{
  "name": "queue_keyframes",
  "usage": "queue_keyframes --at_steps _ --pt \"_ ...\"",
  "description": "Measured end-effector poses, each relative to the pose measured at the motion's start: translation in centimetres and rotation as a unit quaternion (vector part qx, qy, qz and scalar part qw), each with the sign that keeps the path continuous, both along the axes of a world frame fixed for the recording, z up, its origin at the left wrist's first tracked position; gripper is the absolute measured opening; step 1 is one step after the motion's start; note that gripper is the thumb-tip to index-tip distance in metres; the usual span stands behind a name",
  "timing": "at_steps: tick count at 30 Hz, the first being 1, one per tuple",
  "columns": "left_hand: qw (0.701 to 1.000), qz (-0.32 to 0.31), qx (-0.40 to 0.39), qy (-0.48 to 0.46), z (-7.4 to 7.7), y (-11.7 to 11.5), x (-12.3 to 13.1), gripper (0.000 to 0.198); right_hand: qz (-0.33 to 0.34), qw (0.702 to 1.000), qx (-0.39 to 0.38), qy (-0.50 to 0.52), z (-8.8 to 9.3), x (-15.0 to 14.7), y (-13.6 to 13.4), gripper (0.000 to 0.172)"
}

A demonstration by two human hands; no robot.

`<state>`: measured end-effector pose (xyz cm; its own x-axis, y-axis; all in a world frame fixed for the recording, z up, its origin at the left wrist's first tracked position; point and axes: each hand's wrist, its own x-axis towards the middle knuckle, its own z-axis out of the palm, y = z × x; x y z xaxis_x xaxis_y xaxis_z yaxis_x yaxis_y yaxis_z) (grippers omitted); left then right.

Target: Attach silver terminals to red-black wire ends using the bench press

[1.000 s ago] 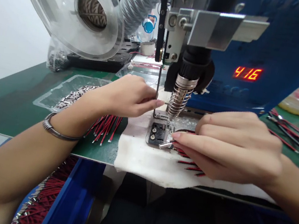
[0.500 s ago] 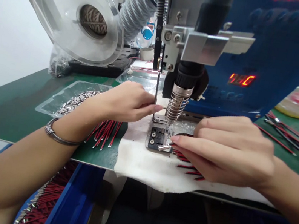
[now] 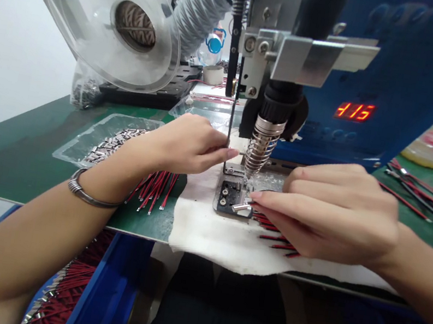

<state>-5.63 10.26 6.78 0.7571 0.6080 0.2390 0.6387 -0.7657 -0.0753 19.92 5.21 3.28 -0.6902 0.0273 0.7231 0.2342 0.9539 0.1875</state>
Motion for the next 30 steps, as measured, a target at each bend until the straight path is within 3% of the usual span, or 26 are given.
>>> queue_keyframes --at_steps 9,16,30 --pt "1.0 0.02 -0.005 0.019 0.02 0.0 0.03 0.049 -0.012 1.0 -0.005 -0.001 0.15 0.27 -0.08 0.018" --pt "1.0 0.023 -0.006 0.018 -0.13 0.03 0.02 0.048 -0.024 1.0 -0.005 0.007 0.1 0.2 0.03 0.008" --pt "0.999 0.037 -0.016 0.022 -0.09 0.01 0.18 0.045 -0.023 1.0 -0.016 0.006 -0.09 -0.02 -0.15 0.015"
